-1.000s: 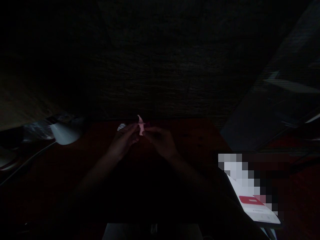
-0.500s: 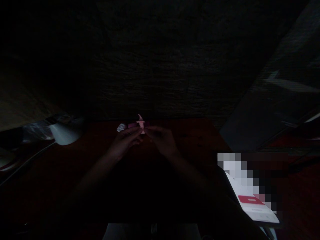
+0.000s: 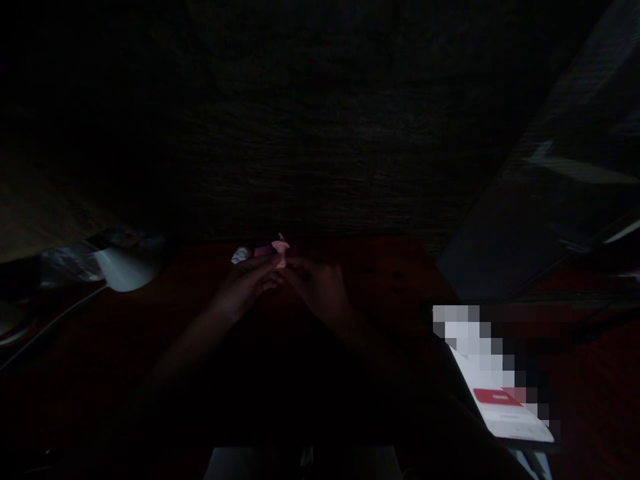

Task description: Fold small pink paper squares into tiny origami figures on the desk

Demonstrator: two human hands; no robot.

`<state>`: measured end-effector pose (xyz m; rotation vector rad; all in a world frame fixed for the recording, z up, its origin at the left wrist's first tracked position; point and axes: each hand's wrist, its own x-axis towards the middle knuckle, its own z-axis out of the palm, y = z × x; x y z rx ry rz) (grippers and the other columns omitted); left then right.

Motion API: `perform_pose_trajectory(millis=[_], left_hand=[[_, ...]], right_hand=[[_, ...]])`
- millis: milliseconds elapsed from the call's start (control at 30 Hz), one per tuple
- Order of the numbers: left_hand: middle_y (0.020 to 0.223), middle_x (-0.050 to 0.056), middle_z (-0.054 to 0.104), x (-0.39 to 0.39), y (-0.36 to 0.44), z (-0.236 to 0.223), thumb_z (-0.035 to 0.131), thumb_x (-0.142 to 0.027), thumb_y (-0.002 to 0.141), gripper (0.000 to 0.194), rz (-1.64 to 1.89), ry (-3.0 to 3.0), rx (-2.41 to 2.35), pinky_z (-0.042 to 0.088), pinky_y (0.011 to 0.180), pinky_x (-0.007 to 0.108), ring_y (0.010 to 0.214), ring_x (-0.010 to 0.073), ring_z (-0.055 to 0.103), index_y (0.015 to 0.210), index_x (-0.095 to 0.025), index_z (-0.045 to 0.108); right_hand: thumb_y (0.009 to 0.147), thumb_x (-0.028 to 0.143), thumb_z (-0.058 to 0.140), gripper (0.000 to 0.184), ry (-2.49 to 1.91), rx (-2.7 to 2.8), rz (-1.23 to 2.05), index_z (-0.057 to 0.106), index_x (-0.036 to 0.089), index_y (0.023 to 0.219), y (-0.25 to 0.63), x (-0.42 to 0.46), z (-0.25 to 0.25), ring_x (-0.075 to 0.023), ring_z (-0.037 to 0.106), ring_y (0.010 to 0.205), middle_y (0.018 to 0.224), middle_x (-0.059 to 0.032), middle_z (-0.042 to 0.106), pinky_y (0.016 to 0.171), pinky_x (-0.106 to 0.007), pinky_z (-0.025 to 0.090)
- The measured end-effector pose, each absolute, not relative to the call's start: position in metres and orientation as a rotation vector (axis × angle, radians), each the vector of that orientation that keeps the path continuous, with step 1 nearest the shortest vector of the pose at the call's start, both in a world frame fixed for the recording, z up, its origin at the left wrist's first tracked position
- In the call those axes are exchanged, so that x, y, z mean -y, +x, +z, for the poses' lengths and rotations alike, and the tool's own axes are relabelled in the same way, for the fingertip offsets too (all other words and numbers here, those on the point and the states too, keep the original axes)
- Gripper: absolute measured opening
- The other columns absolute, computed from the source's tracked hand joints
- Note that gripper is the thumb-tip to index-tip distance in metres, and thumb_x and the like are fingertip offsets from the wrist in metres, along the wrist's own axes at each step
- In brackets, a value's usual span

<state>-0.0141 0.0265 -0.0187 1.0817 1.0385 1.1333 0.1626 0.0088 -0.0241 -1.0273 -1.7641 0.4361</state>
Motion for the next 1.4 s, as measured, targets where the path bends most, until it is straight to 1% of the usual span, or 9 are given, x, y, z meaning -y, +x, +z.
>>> perform_pose_trajectory(millis=[267, 533, 667, 800, 933, 1067, 1167, 1267, 1400], left_hand=[[0.084, 0.006, 0.080, -0.0268, -0.0151, -0.0176, 0.093, -0.048, 0.066, 0.037, 1.159, 1.111, -1.011, 0.053, 0.062, 0.022, 0.066, 0.0116, 0.069, 0.088, -0.019, 0.083], [0.075, 0.005, 0.077, -0.0253, -0.0145, -0.0178, 0.093, -0.047, 0.066, 0.033, 1.168, 1.113, -1.028, 0.053, 0.063, 0.022, 0.067, 0.0121, 0.068, 0.080, -0.019, 0.082], [0.079, 0.006, 0.078, -0.0256, -0.0156, -0.0167, 0.092, -0.046, 0.068, 0.033, 1.152, 1.143, -1.016, 0.054, 0.065, 0.023, 0.067, 0.0121, 0.068, 0.084, -0.019, 0.083], [0.081, 0.005, 0.079, -0.0258, -0.0159, -0.0156, 0.093, -0.046, 0.067, 0.035, 1.159, 1.136, -0.993, 0.054, 0.063, 0.022, 0.066, 0.0111, 0.068, 0.087, -0.019, 0.083], [0.074, 0.004, 0.077, -0.0262, -0.0153, -0.0174, 0.092, -0.044, 0.070, 0.031, 1.175, 1.108, -0.969, 0.054, 0.062, 0.021, 0.066, 0.0112, 0.068, 0.086, -0.019, 0.082], [0.076, 0.005, 0.077, -0.0268, -0.0144, -0.0201, 0.088, -0.042, 0.075, 0.028, 1.180, 1.099, -0.975, 0.054, 0.063, 0.022, 0.067, 0.0121, 0.069, 0.088, -0.018, 0.082], [0.080, 0.005, 0.077, -0.0265, -0.0138, -0.0210, 0.087, -0.043, 0.076, 0.028, 1.180, 1.133, -0.984, 0.054, 0.064, 0.022, 0.069, 0.0117, 0.069, 0.088, -0.019, 0.082], [0.079, 0.004, 0.077, -0.0259, -0.0136, -0.0212, 0.089, -0.046, 0.074, 0.031, 1.185, 1.172, -0.978, 0.054, 0.063, 0.021, 0.068, 0.0110, 0.068, 0.088, -0.019, 0.082], [0.078, 0.004, 0.077, -0.0257, -0.0143, -0.0212, 0.089, -0.048, 0.073, 0.033, 1.186, 1.184, -0.972, 0.053, 0.062, 0.021, 0.067, 0.0112, 0.068, 0.089, -0.020, 0.083]], right_hand=[[0.090, 0.020, 0.077, 0.014, -1.022, 1.800, 0.412, 0.084, 0.031, 0.096, 0.1642, -0.0107, -0.0222, -0.0212, 0.076, 0.088, 0.101, -0.0026, 0.082, 0.079, -0.033, 0.056], [0.090, 0.025, 0.079, 0.015, -1.072, 1.822, 0.399, 0.084, 0.032, 0.102, 0.1662, -0.0111, -0.0231, -0.0235, 0.077, 0.091, 0.105, -0.0036, 0.083, 0.080, -0.035, 0.057], [0.093, 0.024, 0.076, 0.014, -1.056, 1.840, 0.353, 0.085, 0.031, 0.101, 0.1656, -0.0108, -0.0229, -0.0231, 0.077, 0.091, 0.105, -0.0038, 0.083, 0.080, -0.034, 0.057], [0.093, 0.023, 0.074, 0.016, -1.024, 1.868, 0.342, 0.085, 0.033, 0.099, 0.1666, -0.0101, -0.0209, -0.0217, 0.077, 0.090, 0.103, -0.0017, 0.083, 0.080, -0.033, 0.057], [0.093, 0.024, 0.074, 0.017, -1.006, 1.844, 0.363, 0.086, 0.033, 0.101, 0.1679, -0.0099, -0.0194, -0.0228, 0.077, 0.091, 0.104, -0.0024, 0.083, 0.080, -0.035, 0.058], [0.091, 0.026, 0.076, 0.021, -1.023, 1.784, 0.390, 0.084, 0.034, 0.109, 0.1671, -0.0084, -0.0193, -0.0254, 0.078, 0.098, 0.112, -0.0034, 0.083, 0.085, -0.038, 0.060], [0.092, 0.027, 0.075, 0.026, -1.005, 1.792, 0.415, 0.082, 0.036, 0.115, 0.1664, -0.0070, -0.0207, -0.0256, 0.078, 0.105, 0.119, -0.0018, 0.081, 0.090, -0.039, 0.060], [0.092, 0.029, 0.075, 0.025, -1.017, 1.793, 0.429, 0.083, 0.037, 0.115, 0.1665, -0.0064, -0.0224, -0.0246, 0.080, 0.095, 0.116, -0.0003, 0.082, 0.089, -0.040, 0.061], [0.092, 0.032, 0.075, 0.022, -1.074, 1.779, 0.451, 0.084, 0.037, 0.111, 0.1675, -0.0070, -0.0233, -0.0226, 0.079, 0.078, 0.100, 0.0004, 0.085, 0.080, -0.038, 0.061]])
